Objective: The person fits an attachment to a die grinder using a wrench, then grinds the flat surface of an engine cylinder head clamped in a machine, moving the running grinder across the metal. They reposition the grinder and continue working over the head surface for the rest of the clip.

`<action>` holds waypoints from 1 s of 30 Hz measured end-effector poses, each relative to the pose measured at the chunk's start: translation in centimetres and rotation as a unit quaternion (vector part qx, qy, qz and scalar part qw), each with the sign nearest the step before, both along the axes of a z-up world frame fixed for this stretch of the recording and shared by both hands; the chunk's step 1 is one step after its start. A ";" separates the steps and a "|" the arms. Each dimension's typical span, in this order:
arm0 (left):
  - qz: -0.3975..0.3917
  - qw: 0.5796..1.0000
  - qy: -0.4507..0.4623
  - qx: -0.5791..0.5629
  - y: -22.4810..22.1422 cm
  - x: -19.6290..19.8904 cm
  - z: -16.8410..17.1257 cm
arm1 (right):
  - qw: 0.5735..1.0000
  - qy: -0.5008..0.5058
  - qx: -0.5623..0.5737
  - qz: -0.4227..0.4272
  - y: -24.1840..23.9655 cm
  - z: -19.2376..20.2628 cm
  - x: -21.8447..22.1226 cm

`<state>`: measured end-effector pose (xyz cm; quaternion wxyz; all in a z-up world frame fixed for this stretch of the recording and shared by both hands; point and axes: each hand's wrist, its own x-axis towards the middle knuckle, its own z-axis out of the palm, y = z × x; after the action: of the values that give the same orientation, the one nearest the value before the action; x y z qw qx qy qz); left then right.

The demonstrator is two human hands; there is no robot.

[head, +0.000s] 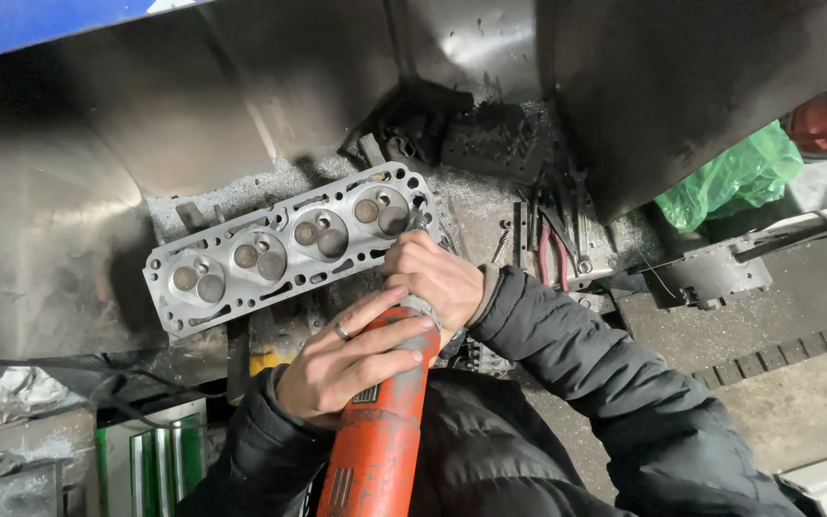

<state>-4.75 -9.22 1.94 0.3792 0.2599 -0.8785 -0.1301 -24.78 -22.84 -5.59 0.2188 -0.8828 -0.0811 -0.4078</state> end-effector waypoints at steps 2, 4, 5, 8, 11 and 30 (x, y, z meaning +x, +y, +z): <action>-0.006 1.000 0.011 0.004 -0.2 0.2 0.0 | 1.000 0.006 -0.001 0.000 0.1 1.1 0.1; -0.016 1.000 0.022 0.010 -0.4 0.7 -0.1 | 1.000 0.011 -0.001 -0.004 0.2 1.1 0.4; -0.020 0.999 0.026 0.008 -0.6 1.1 -0.3 | 1.000 0.018 -0.002 -0.024 0.1 0.4 0.5; -0.050 0.998 0.044 0.014 -1.3 2.0 -0.2 | 0.999 0.020 0.000 -0.045 -0.1 0.4 1.0; -0.068 0.995 0.063 0.023 -1.6 3.2 -0.4 | 0.999 0.004 0.013 -0.033 0.1 2.0 2.2; -0.141 0.984 0.104 0.041 -5.4 9.0 -0.5 | 0.992 0.002 -0.018 -0.121 -0.9 1.8 6.4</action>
<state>4.21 -14.65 1.45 0.4355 0.1338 -0.8559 -0.2448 -18.41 -23.70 -3.76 0.1516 -0.8907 0.0193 -0.4281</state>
